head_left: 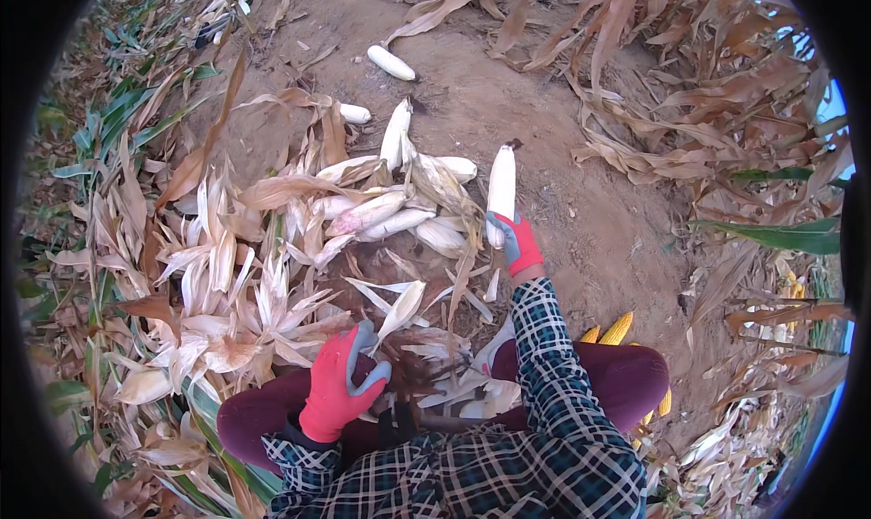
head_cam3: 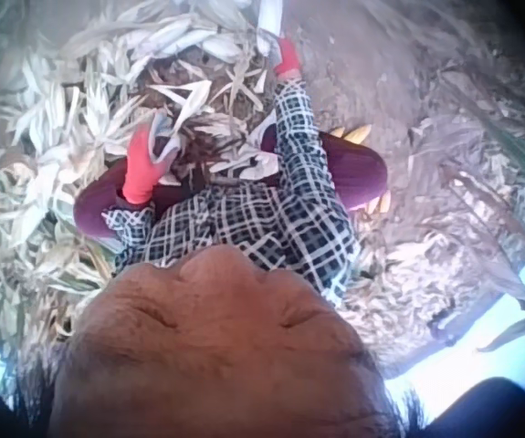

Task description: The person sits cross-legged in a cornfield and shucks corn cobs by hand, removing the husks and silk. The shucked cobs are placed in a pile to the right, and the discarded husks are dropped to the left.

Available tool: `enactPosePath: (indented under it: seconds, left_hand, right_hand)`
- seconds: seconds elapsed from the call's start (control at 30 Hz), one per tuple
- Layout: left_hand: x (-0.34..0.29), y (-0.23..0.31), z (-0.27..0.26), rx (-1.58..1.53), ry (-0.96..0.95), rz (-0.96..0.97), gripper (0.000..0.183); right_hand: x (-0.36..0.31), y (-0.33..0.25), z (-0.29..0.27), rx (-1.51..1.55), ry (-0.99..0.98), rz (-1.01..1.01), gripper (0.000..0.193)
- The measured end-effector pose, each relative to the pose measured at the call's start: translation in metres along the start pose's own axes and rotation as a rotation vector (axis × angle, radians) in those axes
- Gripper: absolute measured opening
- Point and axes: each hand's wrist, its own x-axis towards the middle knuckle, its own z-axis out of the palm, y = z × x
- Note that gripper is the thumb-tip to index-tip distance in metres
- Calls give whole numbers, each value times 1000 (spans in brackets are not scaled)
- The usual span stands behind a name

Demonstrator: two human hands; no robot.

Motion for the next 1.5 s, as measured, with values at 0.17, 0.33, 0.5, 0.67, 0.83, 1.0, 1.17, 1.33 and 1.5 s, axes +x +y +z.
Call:
enactPosePath:
  seconds: [0.17,0.33,0.5,0.67,0.83,1.0,1.17,1.33,1.5]
  left_hand:
    - [-3,8,20,-378,-116,-278,62]
    - [-14,2,57,-1027,-208,-422,47]
    - [-33,10,55,-1290,-334,-446,73]
    - [-54,39,47,-1498,-466,-381,85]
    - [-82,27,71,-1372,-363,-461,78]
    - [-86,2,96,-444,-6,-199,83]
    - [-87,9,103,-40,107,-97,85]
    - [-82,20,98,110,133,-51,78]
    - [-88,-1,101,231,201,67,78]
  right_hand:
    - [-70,-42,27,174,-158,-51,41]
    - [-154,-44,89,380,-530,-157,57]
    - [-231,-67,116,222,-980,105,75]
    - [-286,-68,109,193,-1074,157,71]
    - [-301,-62,86,131,-858,173,62]
    - [-293,-43,78,62,-392,-20,39]
    - [-289,-48,66,-54,-199,-69,33]
    - [-286,-50,51,-78,-158,-77,35]
    - [-292,-64,42,-91,-175,-46,35]
